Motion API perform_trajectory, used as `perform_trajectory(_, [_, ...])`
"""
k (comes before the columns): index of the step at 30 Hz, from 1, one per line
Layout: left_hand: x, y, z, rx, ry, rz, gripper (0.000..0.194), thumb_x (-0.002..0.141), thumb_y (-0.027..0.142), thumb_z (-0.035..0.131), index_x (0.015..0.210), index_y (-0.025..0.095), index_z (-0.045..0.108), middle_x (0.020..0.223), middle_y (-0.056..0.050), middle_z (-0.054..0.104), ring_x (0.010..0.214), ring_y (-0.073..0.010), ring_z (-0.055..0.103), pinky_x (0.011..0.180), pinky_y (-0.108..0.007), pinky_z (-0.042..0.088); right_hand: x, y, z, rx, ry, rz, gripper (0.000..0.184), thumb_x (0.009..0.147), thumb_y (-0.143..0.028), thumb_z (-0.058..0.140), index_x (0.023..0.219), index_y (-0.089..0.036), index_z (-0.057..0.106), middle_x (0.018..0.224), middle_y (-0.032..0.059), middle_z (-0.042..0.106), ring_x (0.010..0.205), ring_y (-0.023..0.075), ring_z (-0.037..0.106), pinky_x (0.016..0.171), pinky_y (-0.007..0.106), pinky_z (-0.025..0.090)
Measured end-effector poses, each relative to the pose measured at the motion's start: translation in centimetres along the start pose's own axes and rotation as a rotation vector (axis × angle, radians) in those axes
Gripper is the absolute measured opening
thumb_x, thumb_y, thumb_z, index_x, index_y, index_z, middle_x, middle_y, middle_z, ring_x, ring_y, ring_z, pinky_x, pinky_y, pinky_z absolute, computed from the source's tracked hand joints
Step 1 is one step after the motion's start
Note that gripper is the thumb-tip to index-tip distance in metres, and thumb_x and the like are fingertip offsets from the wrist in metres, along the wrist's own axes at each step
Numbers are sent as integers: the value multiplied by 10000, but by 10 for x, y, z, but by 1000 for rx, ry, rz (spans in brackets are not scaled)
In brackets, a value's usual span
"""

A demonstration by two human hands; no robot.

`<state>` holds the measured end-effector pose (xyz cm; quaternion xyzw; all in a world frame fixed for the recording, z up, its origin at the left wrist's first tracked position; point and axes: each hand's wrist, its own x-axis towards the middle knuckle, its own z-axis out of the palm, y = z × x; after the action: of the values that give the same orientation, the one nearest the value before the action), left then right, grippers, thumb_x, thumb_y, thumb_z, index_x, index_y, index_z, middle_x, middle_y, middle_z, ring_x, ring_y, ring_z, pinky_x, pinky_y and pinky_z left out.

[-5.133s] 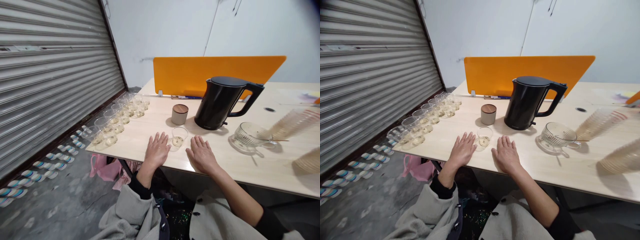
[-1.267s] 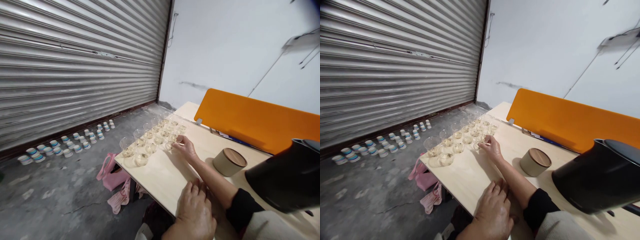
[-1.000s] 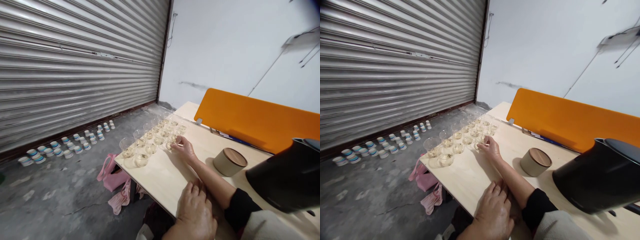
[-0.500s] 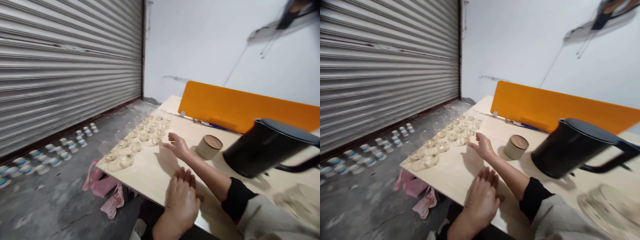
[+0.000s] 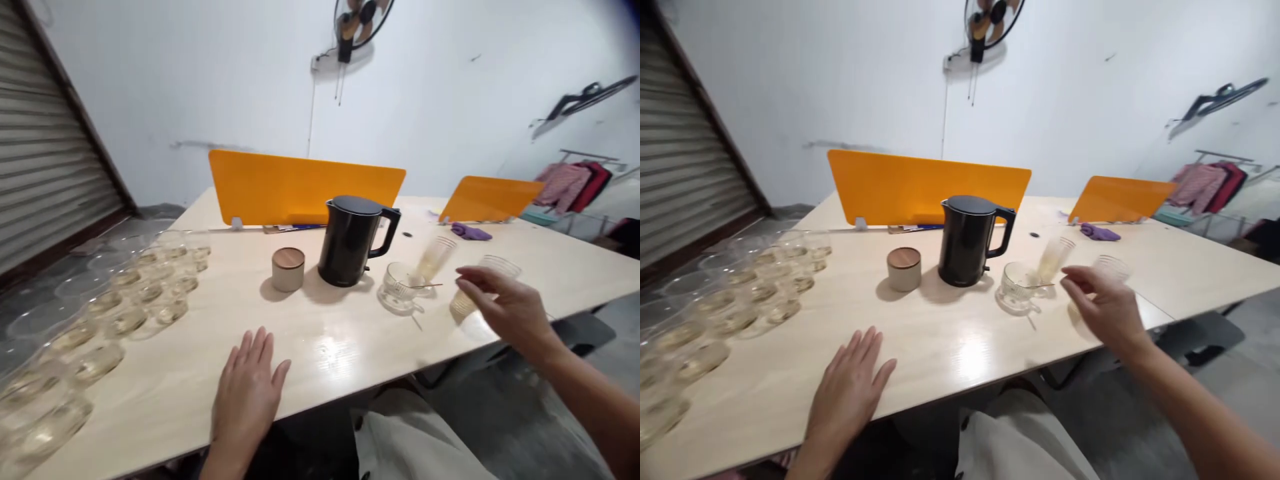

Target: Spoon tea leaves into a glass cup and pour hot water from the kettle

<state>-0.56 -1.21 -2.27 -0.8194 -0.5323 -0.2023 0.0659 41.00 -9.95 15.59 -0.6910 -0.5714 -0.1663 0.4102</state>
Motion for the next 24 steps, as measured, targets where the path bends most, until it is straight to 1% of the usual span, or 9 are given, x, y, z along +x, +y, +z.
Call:
perform_trajectory(3, [-2,-4,7,19,22,35,564,1020,450,386,1401,99,612,1525,-148,553,1477,-353,427,1181,-533,387,18,61,-43,-181,60,27,277,910,-578,600,1076,-413,747,964,55,763,814,347,696,785,565,512])
perform_trajectory(5, [-3,-7,12,21,37,47,579,1013,453,365,1393,97,618,1523,-148,555,1485,-352,416,1190,-528,373,28,93,-61,-273,51,-14,309,916,-595,552,1094,-429,742,1006,49,755,876,390,673,791,599,486])
perform_trajectory(7, [-4,-10,17,17,42,63,588,1001,467,358,1386,110,623,1520,-146,559,1489,-351,412,1196,-528,364,36,119,-69,-319,-16,-79,329,911,-599,535,1075,-412,751,1025,54,754,922,409,646,784,607,473])
perform_trajectory(10, [-5,-15,22,13,49,85,580,985,470,368,1376,129,626,1511,-151,568,1481,-359,421,1176,-547,383,46,147,-66,-326,-114,-202,326,915,-582,521,1005,-392,771,926,48,764,894,382,627,733,568,472])
perform_trajectory(13, [-6,-17,24,20,65,95,566,974,473,385,1386,161,615,1516,-139,566,1486,-354,412,1165,-546,400,51,162,-57,-357,-98,-318,321,949,-517,489,920,-387,780,750,37,720,736,303,603,655,479,447])
perform_trajectory(15, [-7,-19,24,29,59,114,548,977,443,374,1370,154,626,1509,-146,571,1481,-360,416,1162,-550,400,52,167,-53,-394,-55,-345,306,955,-473,497,890,-383,782,689,32,673,617,249,541,636,435,419])
perform_trajectory(17, [-8,-19,24,32,48,138,531,976,405,370,1361,149,631,1505,-153,573,1484,-365,407,1164,-560,394,53,170,-51,-416,-31,-344,283,948,-450,522,870,-375,783,667,33,638,549,219,478,642,417,399])
perform_trajectory(20, [-8,-18,23,11,53,127,528,966,399,394,1398,175,601,1509,-140,572,1494,-357,391,1170,-570,385,53,171,-50,-388,-44,-338,260,944,-428,547,844,-360,778,654,35,612,518,201,440,644,401,374])
perform_trajectory(24, [-7,-16,18,-50,61,102,527,966,421,404,1398,194,602,1489,-133,591,1467,-367,428,1158,-579,396,52,164,-48,-376,-41,-312,275,951,-414,528,825,-345,762,653,47,596,547,212,452,600,379,320])
